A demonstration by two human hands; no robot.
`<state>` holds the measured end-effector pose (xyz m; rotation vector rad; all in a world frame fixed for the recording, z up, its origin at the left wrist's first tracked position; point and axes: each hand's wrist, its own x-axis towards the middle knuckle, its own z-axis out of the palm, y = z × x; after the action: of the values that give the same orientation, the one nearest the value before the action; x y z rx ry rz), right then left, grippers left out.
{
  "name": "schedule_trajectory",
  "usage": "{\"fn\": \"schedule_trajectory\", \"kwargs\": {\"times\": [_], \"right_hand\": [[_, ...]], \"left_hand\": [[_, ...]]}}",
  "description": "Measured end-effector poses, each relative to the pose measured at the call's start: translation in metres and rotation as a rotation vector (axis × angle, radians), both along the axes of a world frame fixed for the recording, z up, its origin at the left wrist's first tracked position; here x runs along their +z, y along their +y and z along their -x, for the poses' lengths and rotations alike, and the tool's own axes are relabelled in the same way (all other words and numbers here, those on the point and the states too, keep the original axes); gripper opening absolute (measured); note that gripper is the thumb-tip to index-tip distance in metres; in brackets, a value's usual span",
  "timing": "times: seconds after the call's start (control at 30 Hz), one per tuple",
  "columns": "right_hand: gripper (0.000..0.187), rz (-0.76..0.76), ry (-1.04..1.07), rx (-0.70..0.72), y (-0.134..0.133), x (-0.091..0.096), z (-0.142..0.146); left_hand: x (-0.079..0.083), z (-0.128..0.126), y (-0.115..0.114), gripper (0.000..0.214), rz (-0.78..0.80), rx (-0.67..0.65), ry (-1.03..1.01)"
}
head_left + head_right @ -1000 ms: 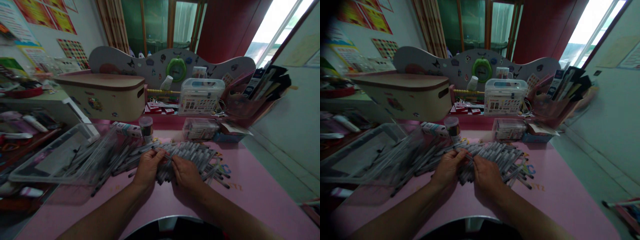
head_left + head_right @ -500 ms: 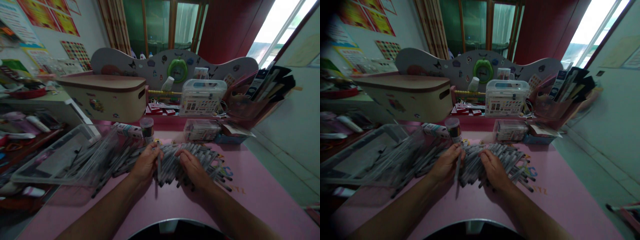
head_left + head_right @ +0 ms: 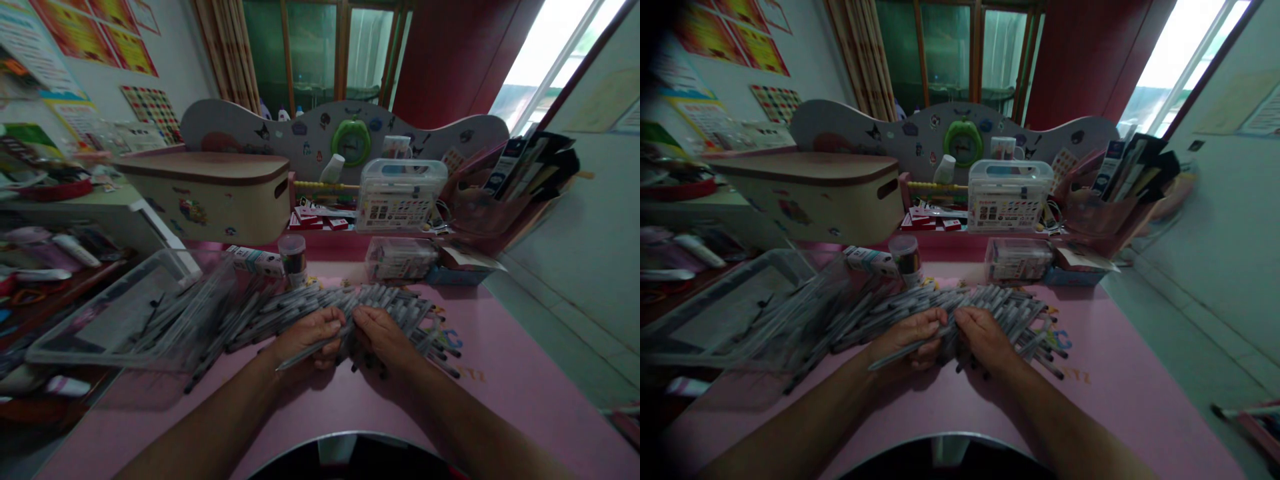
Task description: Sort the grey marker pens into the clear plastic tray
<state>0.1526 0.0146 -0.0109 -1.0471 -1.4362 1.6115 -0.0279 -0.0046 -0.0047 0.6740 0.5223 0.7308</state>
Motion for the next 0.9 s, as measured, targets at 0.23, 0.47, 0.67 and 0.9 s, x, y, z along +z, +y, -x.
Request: {"fn": "schedule_trajectory", "kwargs": {"times": [0.23,0.47,0.67,0.9], "right_hand": [[0.047,0.173,0.167,-0.076,-0.003,0.005,0.006],[0.045,0.171,0.219,-0.2,0.001,0.004,0.006],[0.033,-0.013,0.134,-0.159,-0.004,0.005,0.004],[0.029,-0.098,0.073,-0.163,-0.005,0.008,0.001]], "left_hand": [[0.007,-0.007,-0.004,0.011,0.065,0.199,-0.063],[0.008,-0.013,-0.007,0.026,-0.073,0.526,0.167],[0.002,-0.015,-0.004,0.023,-0.081,0.641,0.216],[0.003,-0.014,-0.004,0.025,-0.089,0.646,0.189]]}}
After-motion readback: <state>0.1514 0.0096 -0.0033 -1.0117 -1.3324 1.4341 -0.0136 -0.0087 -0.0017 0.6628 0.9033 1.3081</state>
